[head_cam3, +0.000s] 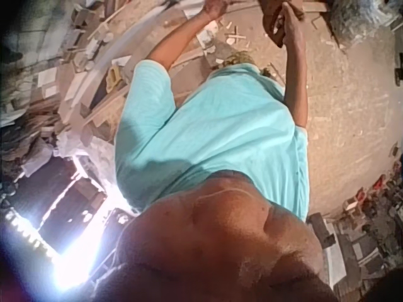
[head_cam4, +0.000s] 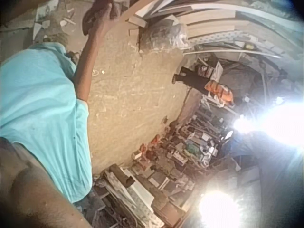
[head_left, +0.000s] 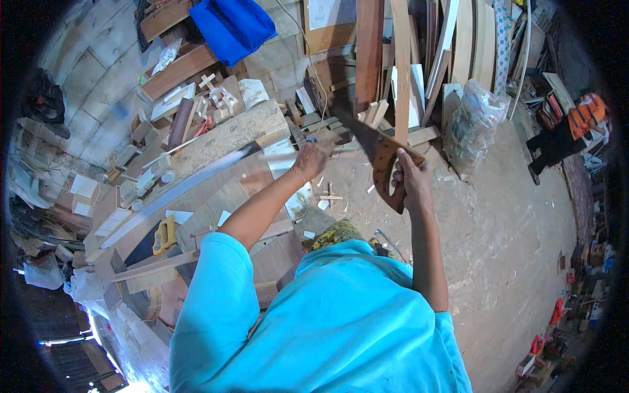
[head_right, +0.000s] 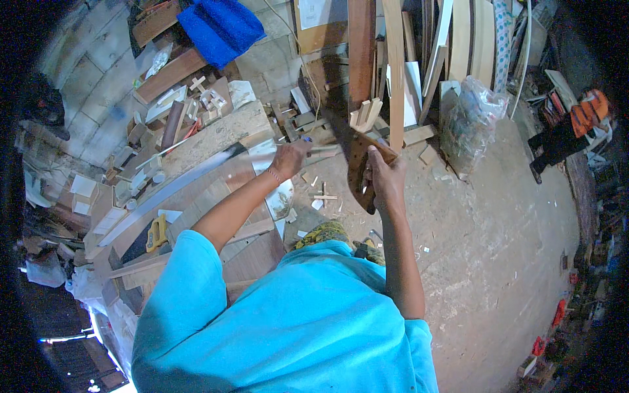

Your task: The person checks a wooden piece with a template and then cuts the wooden piece using a hand saw.

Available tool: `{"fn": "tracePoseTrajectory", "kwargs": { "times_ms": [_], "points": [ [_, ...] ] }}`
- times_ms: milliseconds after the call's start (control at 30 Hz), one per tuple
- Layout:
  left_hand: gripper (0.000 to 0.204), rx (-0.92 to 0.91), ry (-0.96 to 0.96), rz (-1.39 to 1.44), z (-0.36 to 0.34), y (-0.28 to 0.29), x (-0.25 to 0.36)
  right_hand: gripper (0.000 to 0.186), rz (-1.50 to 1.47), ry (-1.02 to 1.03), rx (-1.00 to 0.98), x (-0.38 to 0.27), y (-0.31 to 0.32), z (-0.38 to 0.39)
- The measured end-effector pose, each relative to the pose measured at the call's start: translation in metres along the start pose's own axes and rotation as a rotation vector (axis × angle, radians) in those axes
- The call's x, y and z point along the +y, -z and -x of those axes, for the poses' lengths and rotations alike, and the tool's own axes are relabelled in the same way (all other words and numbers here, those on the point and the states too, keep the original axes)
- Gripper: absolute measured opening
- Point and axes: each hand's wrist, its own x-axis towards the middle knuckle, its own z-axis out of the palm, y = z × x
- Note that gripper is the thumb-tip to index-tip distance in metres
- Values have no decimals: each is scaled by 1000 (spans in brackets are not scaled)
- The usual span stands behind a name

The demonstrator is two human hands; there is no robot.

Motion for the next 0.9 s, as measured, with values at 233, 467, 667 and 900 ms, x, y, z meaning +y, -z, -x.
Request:
{"fn": "tracePoseTrajectory", "kwargs": {
  "times_ms": [233, 467, 667, 900],
  "points": [
    [34, -148, 409, 404, -9, 18, -43, 31, 103, 104, 23, 3, 4, -1],
    [40, -317, 453, 170, 13, -10, -95, 21, 198, 60, -172, 27, -20, 5],
    [47, -342, 526, 93, 25, -26, -112, 30, 401, 137, -176, 41, -35, 7],
    [48, -154, 486, -235, 43, -48, -106, 27, 360, 178, -254, 49, -38, 4]
  ]
}}
